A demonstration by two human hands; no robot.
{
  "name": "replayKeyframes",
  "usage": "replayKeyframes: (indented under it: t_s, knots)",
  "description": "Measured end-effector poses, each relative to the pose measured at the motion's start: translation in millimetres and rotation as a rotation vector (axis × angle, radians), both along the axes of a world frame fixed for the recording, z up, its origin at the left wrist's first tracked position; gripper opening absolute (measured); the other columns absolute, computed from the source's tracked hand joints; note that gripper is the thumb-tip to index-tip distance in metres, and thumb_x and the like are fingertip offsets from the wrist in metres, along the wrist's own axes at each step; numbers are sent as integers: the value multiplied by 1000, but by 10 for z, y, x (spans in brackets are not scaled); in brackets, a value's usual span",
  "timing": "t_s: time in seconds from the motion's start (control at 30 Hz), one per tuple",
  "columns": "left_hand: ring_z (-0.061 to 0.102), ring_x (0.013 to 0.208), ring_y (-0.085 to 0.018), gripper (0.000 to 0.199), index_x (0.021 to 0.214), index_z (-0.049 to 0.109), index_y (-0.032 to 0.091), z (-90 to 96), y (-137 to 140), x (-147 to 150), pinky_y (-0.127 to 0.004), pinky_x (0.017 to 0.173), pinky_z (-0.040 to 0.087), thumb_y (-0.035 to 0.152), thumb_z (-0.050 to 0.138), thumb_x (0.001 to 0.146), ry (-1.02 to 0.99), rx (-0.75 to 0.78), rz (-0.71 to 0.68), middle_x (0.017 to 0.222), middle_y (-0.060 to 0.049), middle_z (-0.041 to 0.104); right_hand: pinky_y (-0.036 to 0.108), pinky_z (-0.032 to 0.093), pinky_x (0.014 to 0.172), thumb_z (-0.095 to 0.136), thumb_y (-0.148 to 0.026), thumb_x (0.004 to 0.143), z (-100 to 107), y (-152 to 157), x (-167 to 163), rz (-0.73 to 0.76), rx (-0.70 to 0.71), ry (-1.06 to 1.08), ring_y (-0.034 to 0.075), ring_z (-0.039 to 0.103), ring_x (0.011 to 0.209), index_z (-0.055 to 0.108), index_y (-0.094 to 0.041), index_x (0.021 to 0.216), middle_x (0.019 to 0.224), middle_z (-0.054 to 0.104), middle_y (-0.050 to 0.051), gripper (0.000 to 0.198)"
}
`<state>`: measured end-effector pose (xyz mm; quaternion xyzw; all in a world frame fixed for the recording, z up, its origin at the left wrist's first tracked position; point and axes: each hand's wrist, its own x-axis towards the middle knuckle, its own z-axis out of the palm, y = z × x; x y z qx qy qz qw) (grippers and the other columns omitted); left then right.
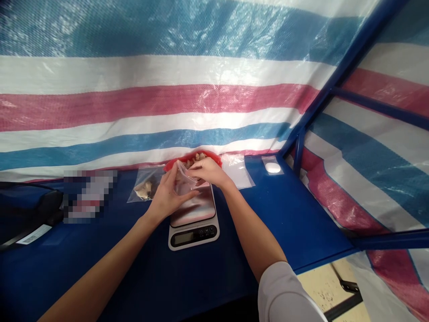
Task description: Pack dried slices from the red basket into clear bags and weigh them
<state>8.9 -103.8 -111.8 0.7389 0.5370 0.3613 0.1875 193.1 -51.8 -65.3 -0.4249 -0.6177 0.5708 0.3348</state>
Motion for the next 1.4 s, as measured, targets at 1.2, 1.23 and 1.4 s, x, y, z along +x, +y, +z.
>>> replayKeyframes:
  t_s: [1.2, 1.23, 1.4]
  knots:
    - [56, 132, -36, 80, 149, 48, 20, -14, 61, -132, -54, 107, 51, 48, 78, 81, 76, 178, -46, 140, -16, 61, 35, 50, 85, 73, -35, 88, 116, -125, -63, 101, 486, -355, 21, 63, 90, 80, -20, 80, 82, 75, 3, 18]
    - [56, 133, -35, 82, 151, 46, 21, -23, 68, -151, -54, 108, 51, 48, 78, 81, 81, 170, -66, 141, -16, 60, 35, 50, 84, 73, -36, 88, 100, -109, -48, 113, 457, -308, 20, 64, 89, 80, -19, 81, 82, 75, 3, 19]
    - [52, 138, -34, 91, 159, 34, 28, -42, 101, -278, -52, 112, 48, 45, 79, 82, 127, 145, -178, 150, -13, 52, 35, 58, 78, 77, -49, 83, 41, -50, 28, 178, 230, 7, 18, 68, 79, 80, -17, 86, 85, 76, 4, 32]
